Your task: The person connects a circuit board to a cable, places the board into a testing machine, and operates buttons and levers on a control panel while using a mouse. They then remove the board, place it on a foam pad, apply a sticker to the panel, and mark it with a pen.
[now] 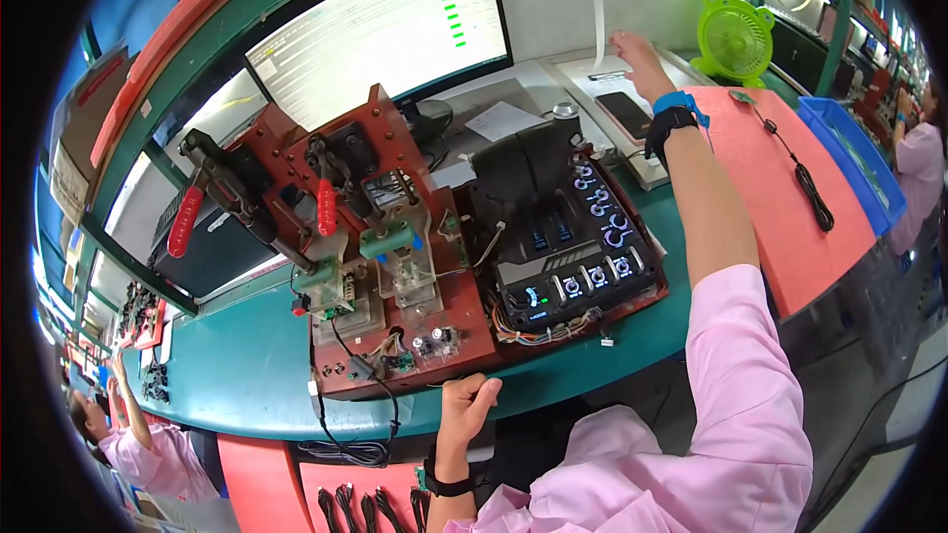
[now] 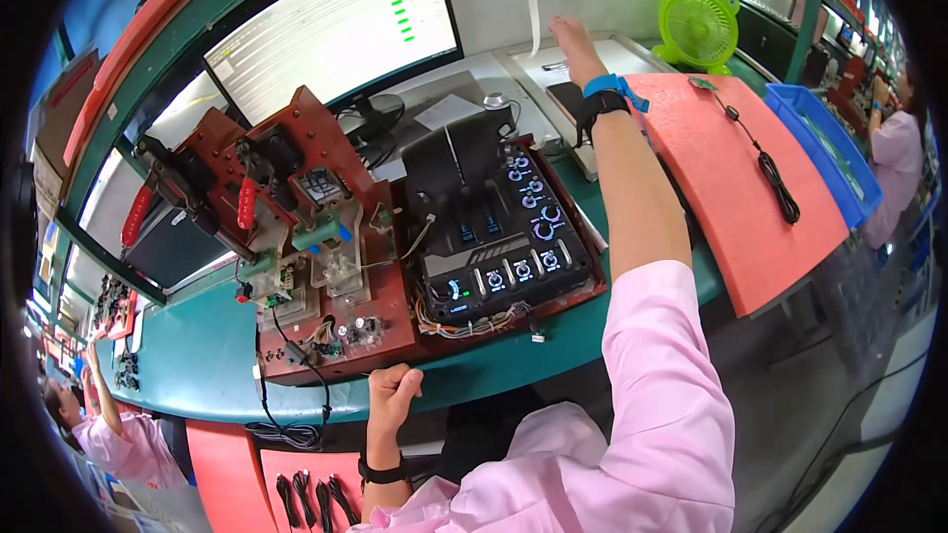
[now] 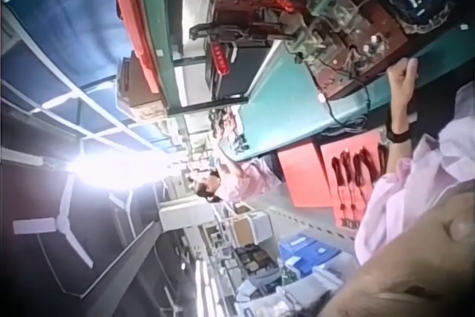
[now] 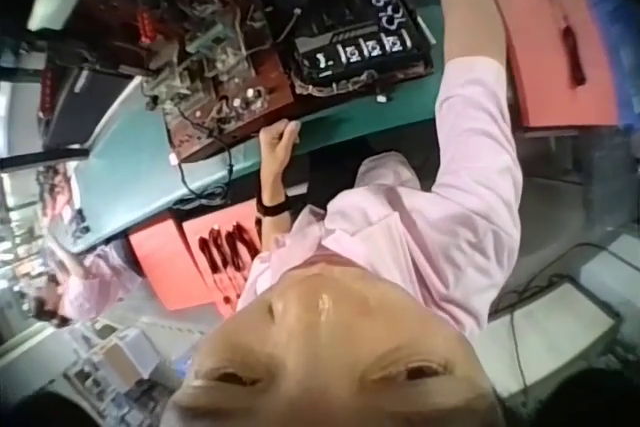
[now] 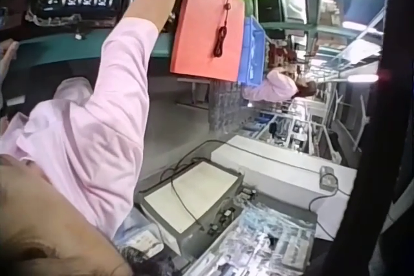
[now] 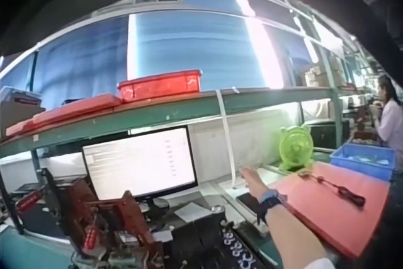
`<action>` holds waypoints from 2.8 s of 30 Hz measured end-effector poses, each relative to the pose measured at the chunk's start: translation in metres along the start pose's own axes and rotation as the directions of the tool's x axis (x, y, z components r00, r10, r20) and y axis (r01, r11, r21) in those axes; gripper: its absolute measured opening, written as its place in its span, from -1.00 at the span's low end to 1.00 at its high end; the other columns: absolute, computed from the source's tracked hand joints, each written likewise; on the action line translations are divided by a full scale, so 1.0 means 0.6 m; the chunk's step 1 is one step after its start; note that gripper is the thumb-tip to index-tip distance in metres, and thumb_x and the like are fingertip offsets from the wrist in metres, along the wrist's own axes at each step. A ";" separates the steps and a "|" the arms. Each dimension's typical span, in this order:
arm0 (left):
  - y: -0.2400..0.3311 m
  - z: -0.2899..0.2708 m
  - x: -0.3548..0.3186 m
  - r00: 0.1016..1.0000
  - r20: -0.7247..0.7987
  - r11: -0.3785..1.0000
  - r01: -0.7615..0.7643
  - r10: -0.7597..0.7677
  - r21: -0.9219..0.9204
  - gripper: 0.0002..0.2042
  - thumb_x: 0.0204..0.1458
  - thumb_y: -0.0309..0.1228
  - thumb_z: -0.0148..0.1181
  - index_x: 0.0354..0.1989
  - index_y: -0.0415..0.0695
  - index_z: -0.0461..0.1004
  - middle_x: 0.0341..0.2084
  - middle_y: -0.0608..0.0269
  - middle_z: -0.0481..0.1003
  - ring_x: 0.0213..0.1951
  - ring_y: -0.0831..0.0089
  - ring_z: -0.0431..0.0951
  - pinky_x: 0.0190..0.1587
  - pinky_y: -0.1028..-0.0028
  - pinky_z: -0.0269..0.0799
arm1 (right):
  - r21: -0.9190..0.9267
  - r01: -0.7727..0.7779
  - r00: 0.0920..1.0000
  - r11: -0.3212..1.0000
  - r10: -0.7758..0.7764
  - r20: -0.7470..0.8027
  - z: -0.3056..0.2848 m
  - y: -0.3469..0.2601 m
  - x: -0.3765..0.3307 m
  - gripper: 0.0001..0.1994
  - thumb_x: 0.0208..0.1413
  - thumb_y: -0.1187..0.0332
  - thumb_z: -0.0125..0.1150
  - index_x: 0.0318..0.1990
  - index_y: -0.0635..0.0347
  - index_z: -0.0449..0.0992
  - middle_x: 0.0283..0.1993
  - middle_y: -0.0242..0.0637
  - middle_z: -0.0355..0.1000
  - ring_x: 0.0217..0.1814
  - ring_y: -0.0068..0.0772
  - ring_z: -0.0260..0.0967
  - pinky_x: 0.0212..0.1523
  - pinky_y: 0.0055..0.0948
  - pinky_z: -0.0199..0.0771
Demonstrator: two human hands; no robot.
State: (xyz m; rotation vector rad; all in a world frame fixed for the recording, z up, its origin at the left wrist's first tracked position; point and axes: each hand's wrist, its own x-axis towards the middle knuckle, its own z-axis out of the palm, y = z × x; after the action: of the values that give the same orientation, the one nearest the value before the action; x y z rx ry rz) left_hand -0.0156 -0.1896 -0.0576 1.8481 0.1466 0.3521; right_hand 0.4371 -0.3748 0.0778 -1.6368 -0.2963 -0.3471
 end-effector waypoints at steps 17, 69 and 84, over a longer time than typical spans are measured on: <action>0.004 -0.001 -0.003 0.998 0.034 0.999 -0.045 0.045 0.004 -0.66 -0.02 -0.39 0.02 -0.80 -0.25 0.23 -0.85 0.36 0.24 -0.72 0.68 0.20 -0.65 0.60 0.05 | 0.367 -0.100 0.951 0.925 -0.019 0.308 -0.031 -0.075 -0.120 -0.78 0.06 0.36 -0.05 -0.25 0.36 0.39 -0.41 -0.18 0.40 -0.44 -0.34 0.40 -0.35 -0.45 0.46; 0.095 0.099 -0.010 0.995 -0.036 0.920 0.068 -0.089 -0.385 -0.81 0.00 -0.36 0.08 -0.42 -0.26 0.38 -0.63 0.33 0.39 -0.63 0.67 0.35 -0.59 0.69 0.24 | 0.001 0.446 0.844 0.895 -0.421 0.333 -0.037 -0.109 -0.627 -0.66 -0.03 0.52 0.00 -0.02 0.30 0.30 -0.34 -0.24 0.49 -0.22 -0.36 0.43 0.20 -0.32 -0.10; 0.215 0.056 0.148 0.981 0.017 0.920 -0.190 0.196 0.344 -0.86 -0.10 -0.46 0.11 -0.54 -0.31 0.40 -0.75 0.37 0.33 -0.65 0.71 0.25 -0.60 0.63 0.13 | -0.205 0.487 0.854 0.849 -0.414 0.314 -0.046 -0.116 -0.482 -0.91 -0.11 0.41 0.13 -0.45 0.22 0.42 -0.55 -0.31 0.36 -0.40 -0.36 0.22 -0.14 -0.36 0.11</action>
State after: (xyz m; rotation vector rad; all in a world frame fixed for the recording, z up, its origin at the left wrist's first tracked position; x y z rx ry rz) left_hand 0.0693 -0.2349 0.0708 2.2152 0.0382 0.5053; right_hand 0.1429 -0.3920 0.0296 -1.8846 -0.8809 -0.5534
